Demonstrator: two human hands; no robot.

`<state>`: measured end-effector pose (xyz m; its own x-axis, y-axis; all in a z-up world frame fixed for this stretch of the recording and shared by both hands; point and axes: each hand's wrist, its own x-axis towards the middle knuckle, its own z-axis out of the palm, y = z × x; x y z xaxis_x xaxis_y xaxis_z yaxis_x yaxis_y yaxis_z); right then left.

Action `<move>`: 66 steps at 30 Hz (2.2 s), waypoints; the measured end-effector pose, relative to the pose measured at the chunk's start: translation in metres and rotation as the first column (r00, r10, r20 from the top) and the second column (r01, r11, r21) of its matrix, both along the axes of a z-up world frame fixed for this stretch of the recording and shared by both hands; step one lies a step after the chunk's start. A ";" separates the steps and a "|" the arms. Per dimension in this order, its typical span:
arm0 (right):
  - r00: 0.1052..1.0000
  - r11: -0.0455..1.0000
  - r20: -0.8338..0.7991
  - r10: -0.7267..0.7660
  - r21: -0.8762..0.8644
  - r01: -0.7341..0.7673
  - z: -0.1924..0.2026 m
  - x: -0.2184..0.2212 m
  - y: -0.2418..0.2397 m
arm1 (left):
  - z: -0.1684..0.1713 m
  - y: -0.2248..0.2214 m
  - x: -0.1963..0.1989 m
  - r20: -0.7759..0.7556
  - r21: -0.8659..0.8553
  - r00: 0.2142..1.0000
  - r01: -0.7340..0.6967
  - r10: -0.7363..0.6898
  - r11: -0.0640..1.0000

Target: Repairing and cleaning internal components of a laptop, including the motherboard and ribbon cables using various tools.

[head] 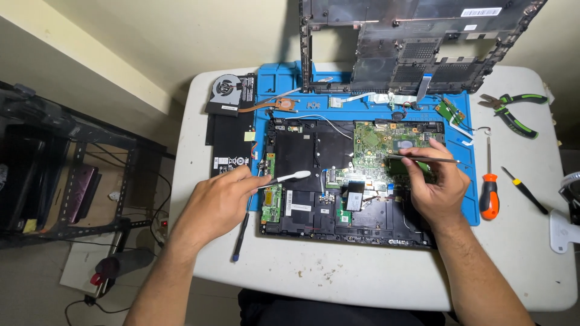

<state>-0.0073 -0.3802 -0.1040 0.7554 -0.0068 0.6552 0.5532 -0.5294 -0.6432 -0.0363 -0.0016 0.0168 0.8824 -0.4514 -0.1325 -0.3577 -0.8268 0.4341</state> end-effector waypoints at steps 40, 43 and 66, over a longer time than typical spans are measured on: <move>0.997 0.997 -0.027 0.079 0.020 -0.079 0.003 -0.006 -0.003 | -0.035 0.018 -0.056 -0.260 0.084 0.966 0.008 0.015 0.996; 0.997 0.997 -0.019 0.074 -0.003 -0.074 0.003 -0.005 -0.003 | -0.042 0.007 -0.054 -0.057 0.006 0.998 -0.024 0.024 1.000; 0.998 0.997 -0.027 0.054 0.051 -0.052 0.004 -0.004 0.000 | -0.058 -0.049 -0.044 0.123 -0.028 0.969 0.221 -0.216 0.975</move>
<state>-0.0115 -0.3797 -0.1000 0.7740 0.0013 0.6332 0.5606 -0.4661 -0.6844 -0.0803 -0.0504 -0.0411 0.7698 -0.6382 -0.0108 -0.5787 -0.7050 0.4099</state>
